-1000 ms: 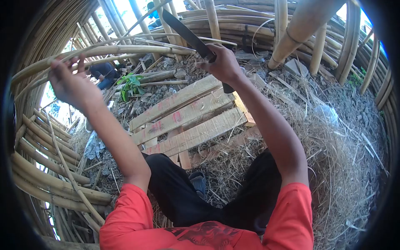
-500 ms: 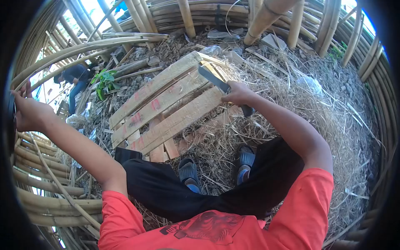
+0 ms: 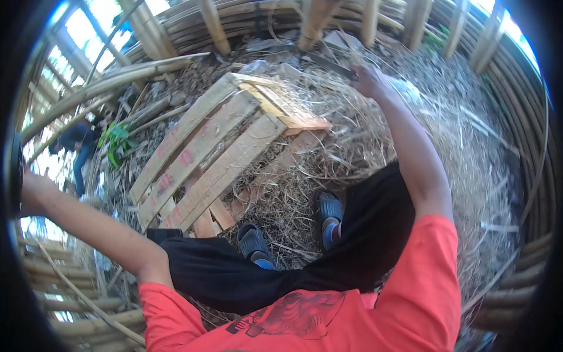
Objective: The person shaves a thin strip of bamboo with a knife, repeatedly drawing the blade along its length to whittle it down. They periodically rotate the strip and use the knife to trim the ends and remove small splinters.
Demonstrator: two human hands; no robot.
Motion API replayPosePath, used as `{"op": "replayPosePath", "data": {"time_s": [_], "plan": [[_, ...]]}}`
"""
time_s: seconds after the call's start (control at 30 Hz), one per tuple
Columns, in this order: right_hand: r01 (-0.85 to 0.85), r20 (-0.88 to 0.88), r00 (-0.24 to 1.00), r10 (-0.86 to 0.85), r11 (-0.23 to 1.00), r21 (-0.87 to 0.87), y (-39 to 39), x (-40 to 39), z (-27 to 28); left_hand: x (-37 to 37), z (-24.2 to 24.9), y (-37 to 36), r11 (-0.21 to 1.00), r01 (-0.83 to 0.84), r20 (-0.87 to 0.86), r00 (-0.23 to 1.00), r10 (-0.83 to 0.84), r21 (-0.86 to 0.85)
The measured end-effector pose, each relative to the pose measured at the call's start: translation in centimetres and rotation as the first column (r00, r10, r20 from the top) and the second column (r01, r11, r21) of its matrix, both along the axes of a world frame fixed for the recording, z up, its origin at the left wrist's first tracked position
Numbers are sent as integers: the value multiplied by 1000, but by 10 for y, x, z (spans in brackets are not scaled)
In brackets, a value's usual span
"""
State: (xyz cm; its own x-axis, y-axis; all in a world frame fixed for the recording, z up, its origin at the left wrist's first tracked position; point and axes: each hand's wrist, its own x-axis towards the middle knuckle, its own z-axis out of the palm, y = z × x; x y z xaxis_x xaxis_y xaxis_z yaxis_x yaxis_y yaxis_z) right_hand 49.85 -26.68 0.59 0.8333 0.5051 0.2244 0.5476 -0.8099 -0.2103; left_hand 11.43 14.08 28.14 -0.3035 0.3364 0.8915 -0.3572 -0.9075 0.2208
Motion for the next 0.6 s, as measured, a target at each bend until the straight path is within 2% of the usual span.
{"op": "replayPosePath", "data": {"time_s": [0.07,0.13,0.17,0.2,0.23,0.27,0.3,0.33,0.37,0.47,0.53,0.6], "plan": [[13,69,998,-12,1000,-16,-28,16,-25,8,0,-12,999,-16,34,999,17,-41],[166,-144,970,-197,965,-205,-16,-4,-3,6,2,-3,996,-71,59,996,74,-47],[94,-21,995,-100,974,-206,-21,13,-28,5,5,-1,990,-136,76,987,139,-46],[104,-32,993,-113,970,-221,-18,17,-36,9,6,3,991,-127,83,988,131,-47],[95,-128,983,-134,958,-272,-10,30,-40,14,8,6,993,-105,87,990,109,-45],[139,-187,967,-175,971,-195,-3,30,-43,19,8,10,995,-89,86,992,93,-42],[172,-109,978,-175,984,-38,7,35,-56,24,8,12,997,-61,92,994,65,-41],[129,-39,990,-132,989,-75,17,6,-35,29,10,14,999,-39,95,995,42,-33],[148,-104,983,-149,989,-17,30,1,-33,34,12,13,1000,-14,97,995,16,-18],[121,-127,984,-125,992,-39,73,0,-35,44,16,13,1000,-4,79,997,1,31],[225,-171,965,-201,965,132,104,6,-43,50,15,17,999,4,62,998,-6,41],[211,-177,969,-174,953,218,128,0,-49,60,13,12,997,14,11,1000,-15,80]]}}
